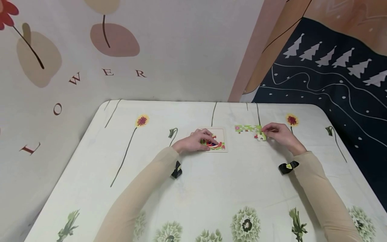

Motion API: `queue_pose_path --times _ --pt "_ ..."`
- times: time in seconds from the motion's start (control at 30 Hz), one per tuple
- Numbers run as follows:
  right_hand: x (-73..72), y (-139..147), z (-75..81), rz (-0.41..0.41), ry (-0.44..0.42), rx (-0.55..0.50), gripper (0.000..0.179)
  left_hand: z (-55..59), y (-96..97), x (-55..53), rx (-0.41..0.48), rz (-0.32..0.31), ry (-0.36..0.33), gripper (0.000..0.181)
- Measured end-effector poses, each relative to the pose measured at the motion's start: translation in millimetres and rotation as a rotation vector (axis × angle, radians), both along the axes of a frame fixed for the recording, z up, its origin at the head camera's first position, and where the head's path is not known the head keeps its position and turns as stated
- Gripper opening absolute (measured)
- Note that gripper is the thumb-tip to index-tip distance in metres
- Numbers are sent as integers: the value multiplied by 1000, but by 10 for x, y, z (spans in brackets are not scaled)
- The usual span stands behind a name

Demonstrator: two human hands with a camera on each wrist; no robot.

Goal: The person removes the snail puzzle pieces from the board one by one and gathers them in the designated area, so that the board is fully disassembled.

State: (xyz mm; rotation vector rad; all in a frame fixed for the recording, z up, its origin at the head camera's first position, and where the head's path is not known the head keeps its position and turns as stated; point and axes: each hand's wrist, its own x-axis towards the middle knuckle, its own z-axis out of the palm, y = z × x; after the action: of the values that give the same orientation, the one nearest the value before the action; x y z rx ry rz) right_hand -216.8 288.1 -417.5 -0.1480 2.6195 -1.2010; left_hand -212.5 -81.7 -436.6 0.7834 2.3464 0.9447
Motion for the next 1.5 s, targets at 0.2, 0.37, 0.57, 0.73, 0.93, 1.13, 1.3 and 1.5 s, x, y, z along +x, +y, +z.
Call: queue_pose_path --times 0.2,0.37,0.57,0.73,0.93,1.13,1.3,1.5 --pt "-30 6 -26 -10 -13 22 25 6 3 -3 -4 6 -8 35" --pt "-50 -13 -22 -15 -10 45 24 25 2 9 -4 9 -17 35" --pt "-67 -34 -14 3 22 67 23 22 0 8 2 6 -12 35" --pt "-82 -36 -19 22 30 91 22 16 -2 6 5 2 -14 35" --pt "-84 -58 -13 30 31 115 22 9 0 2 4 3 -12 35" --pt "-83 -57 -14 29 12 122 22 7 -2 1 -9 2 -12 35" --pt "-97 -63 -20 33 17 143 22 13 -5 2 -12 4 -15 35" --pt "-104 -71 -30 36 24 159 22 18 -3 2 -13 4 -22 35"
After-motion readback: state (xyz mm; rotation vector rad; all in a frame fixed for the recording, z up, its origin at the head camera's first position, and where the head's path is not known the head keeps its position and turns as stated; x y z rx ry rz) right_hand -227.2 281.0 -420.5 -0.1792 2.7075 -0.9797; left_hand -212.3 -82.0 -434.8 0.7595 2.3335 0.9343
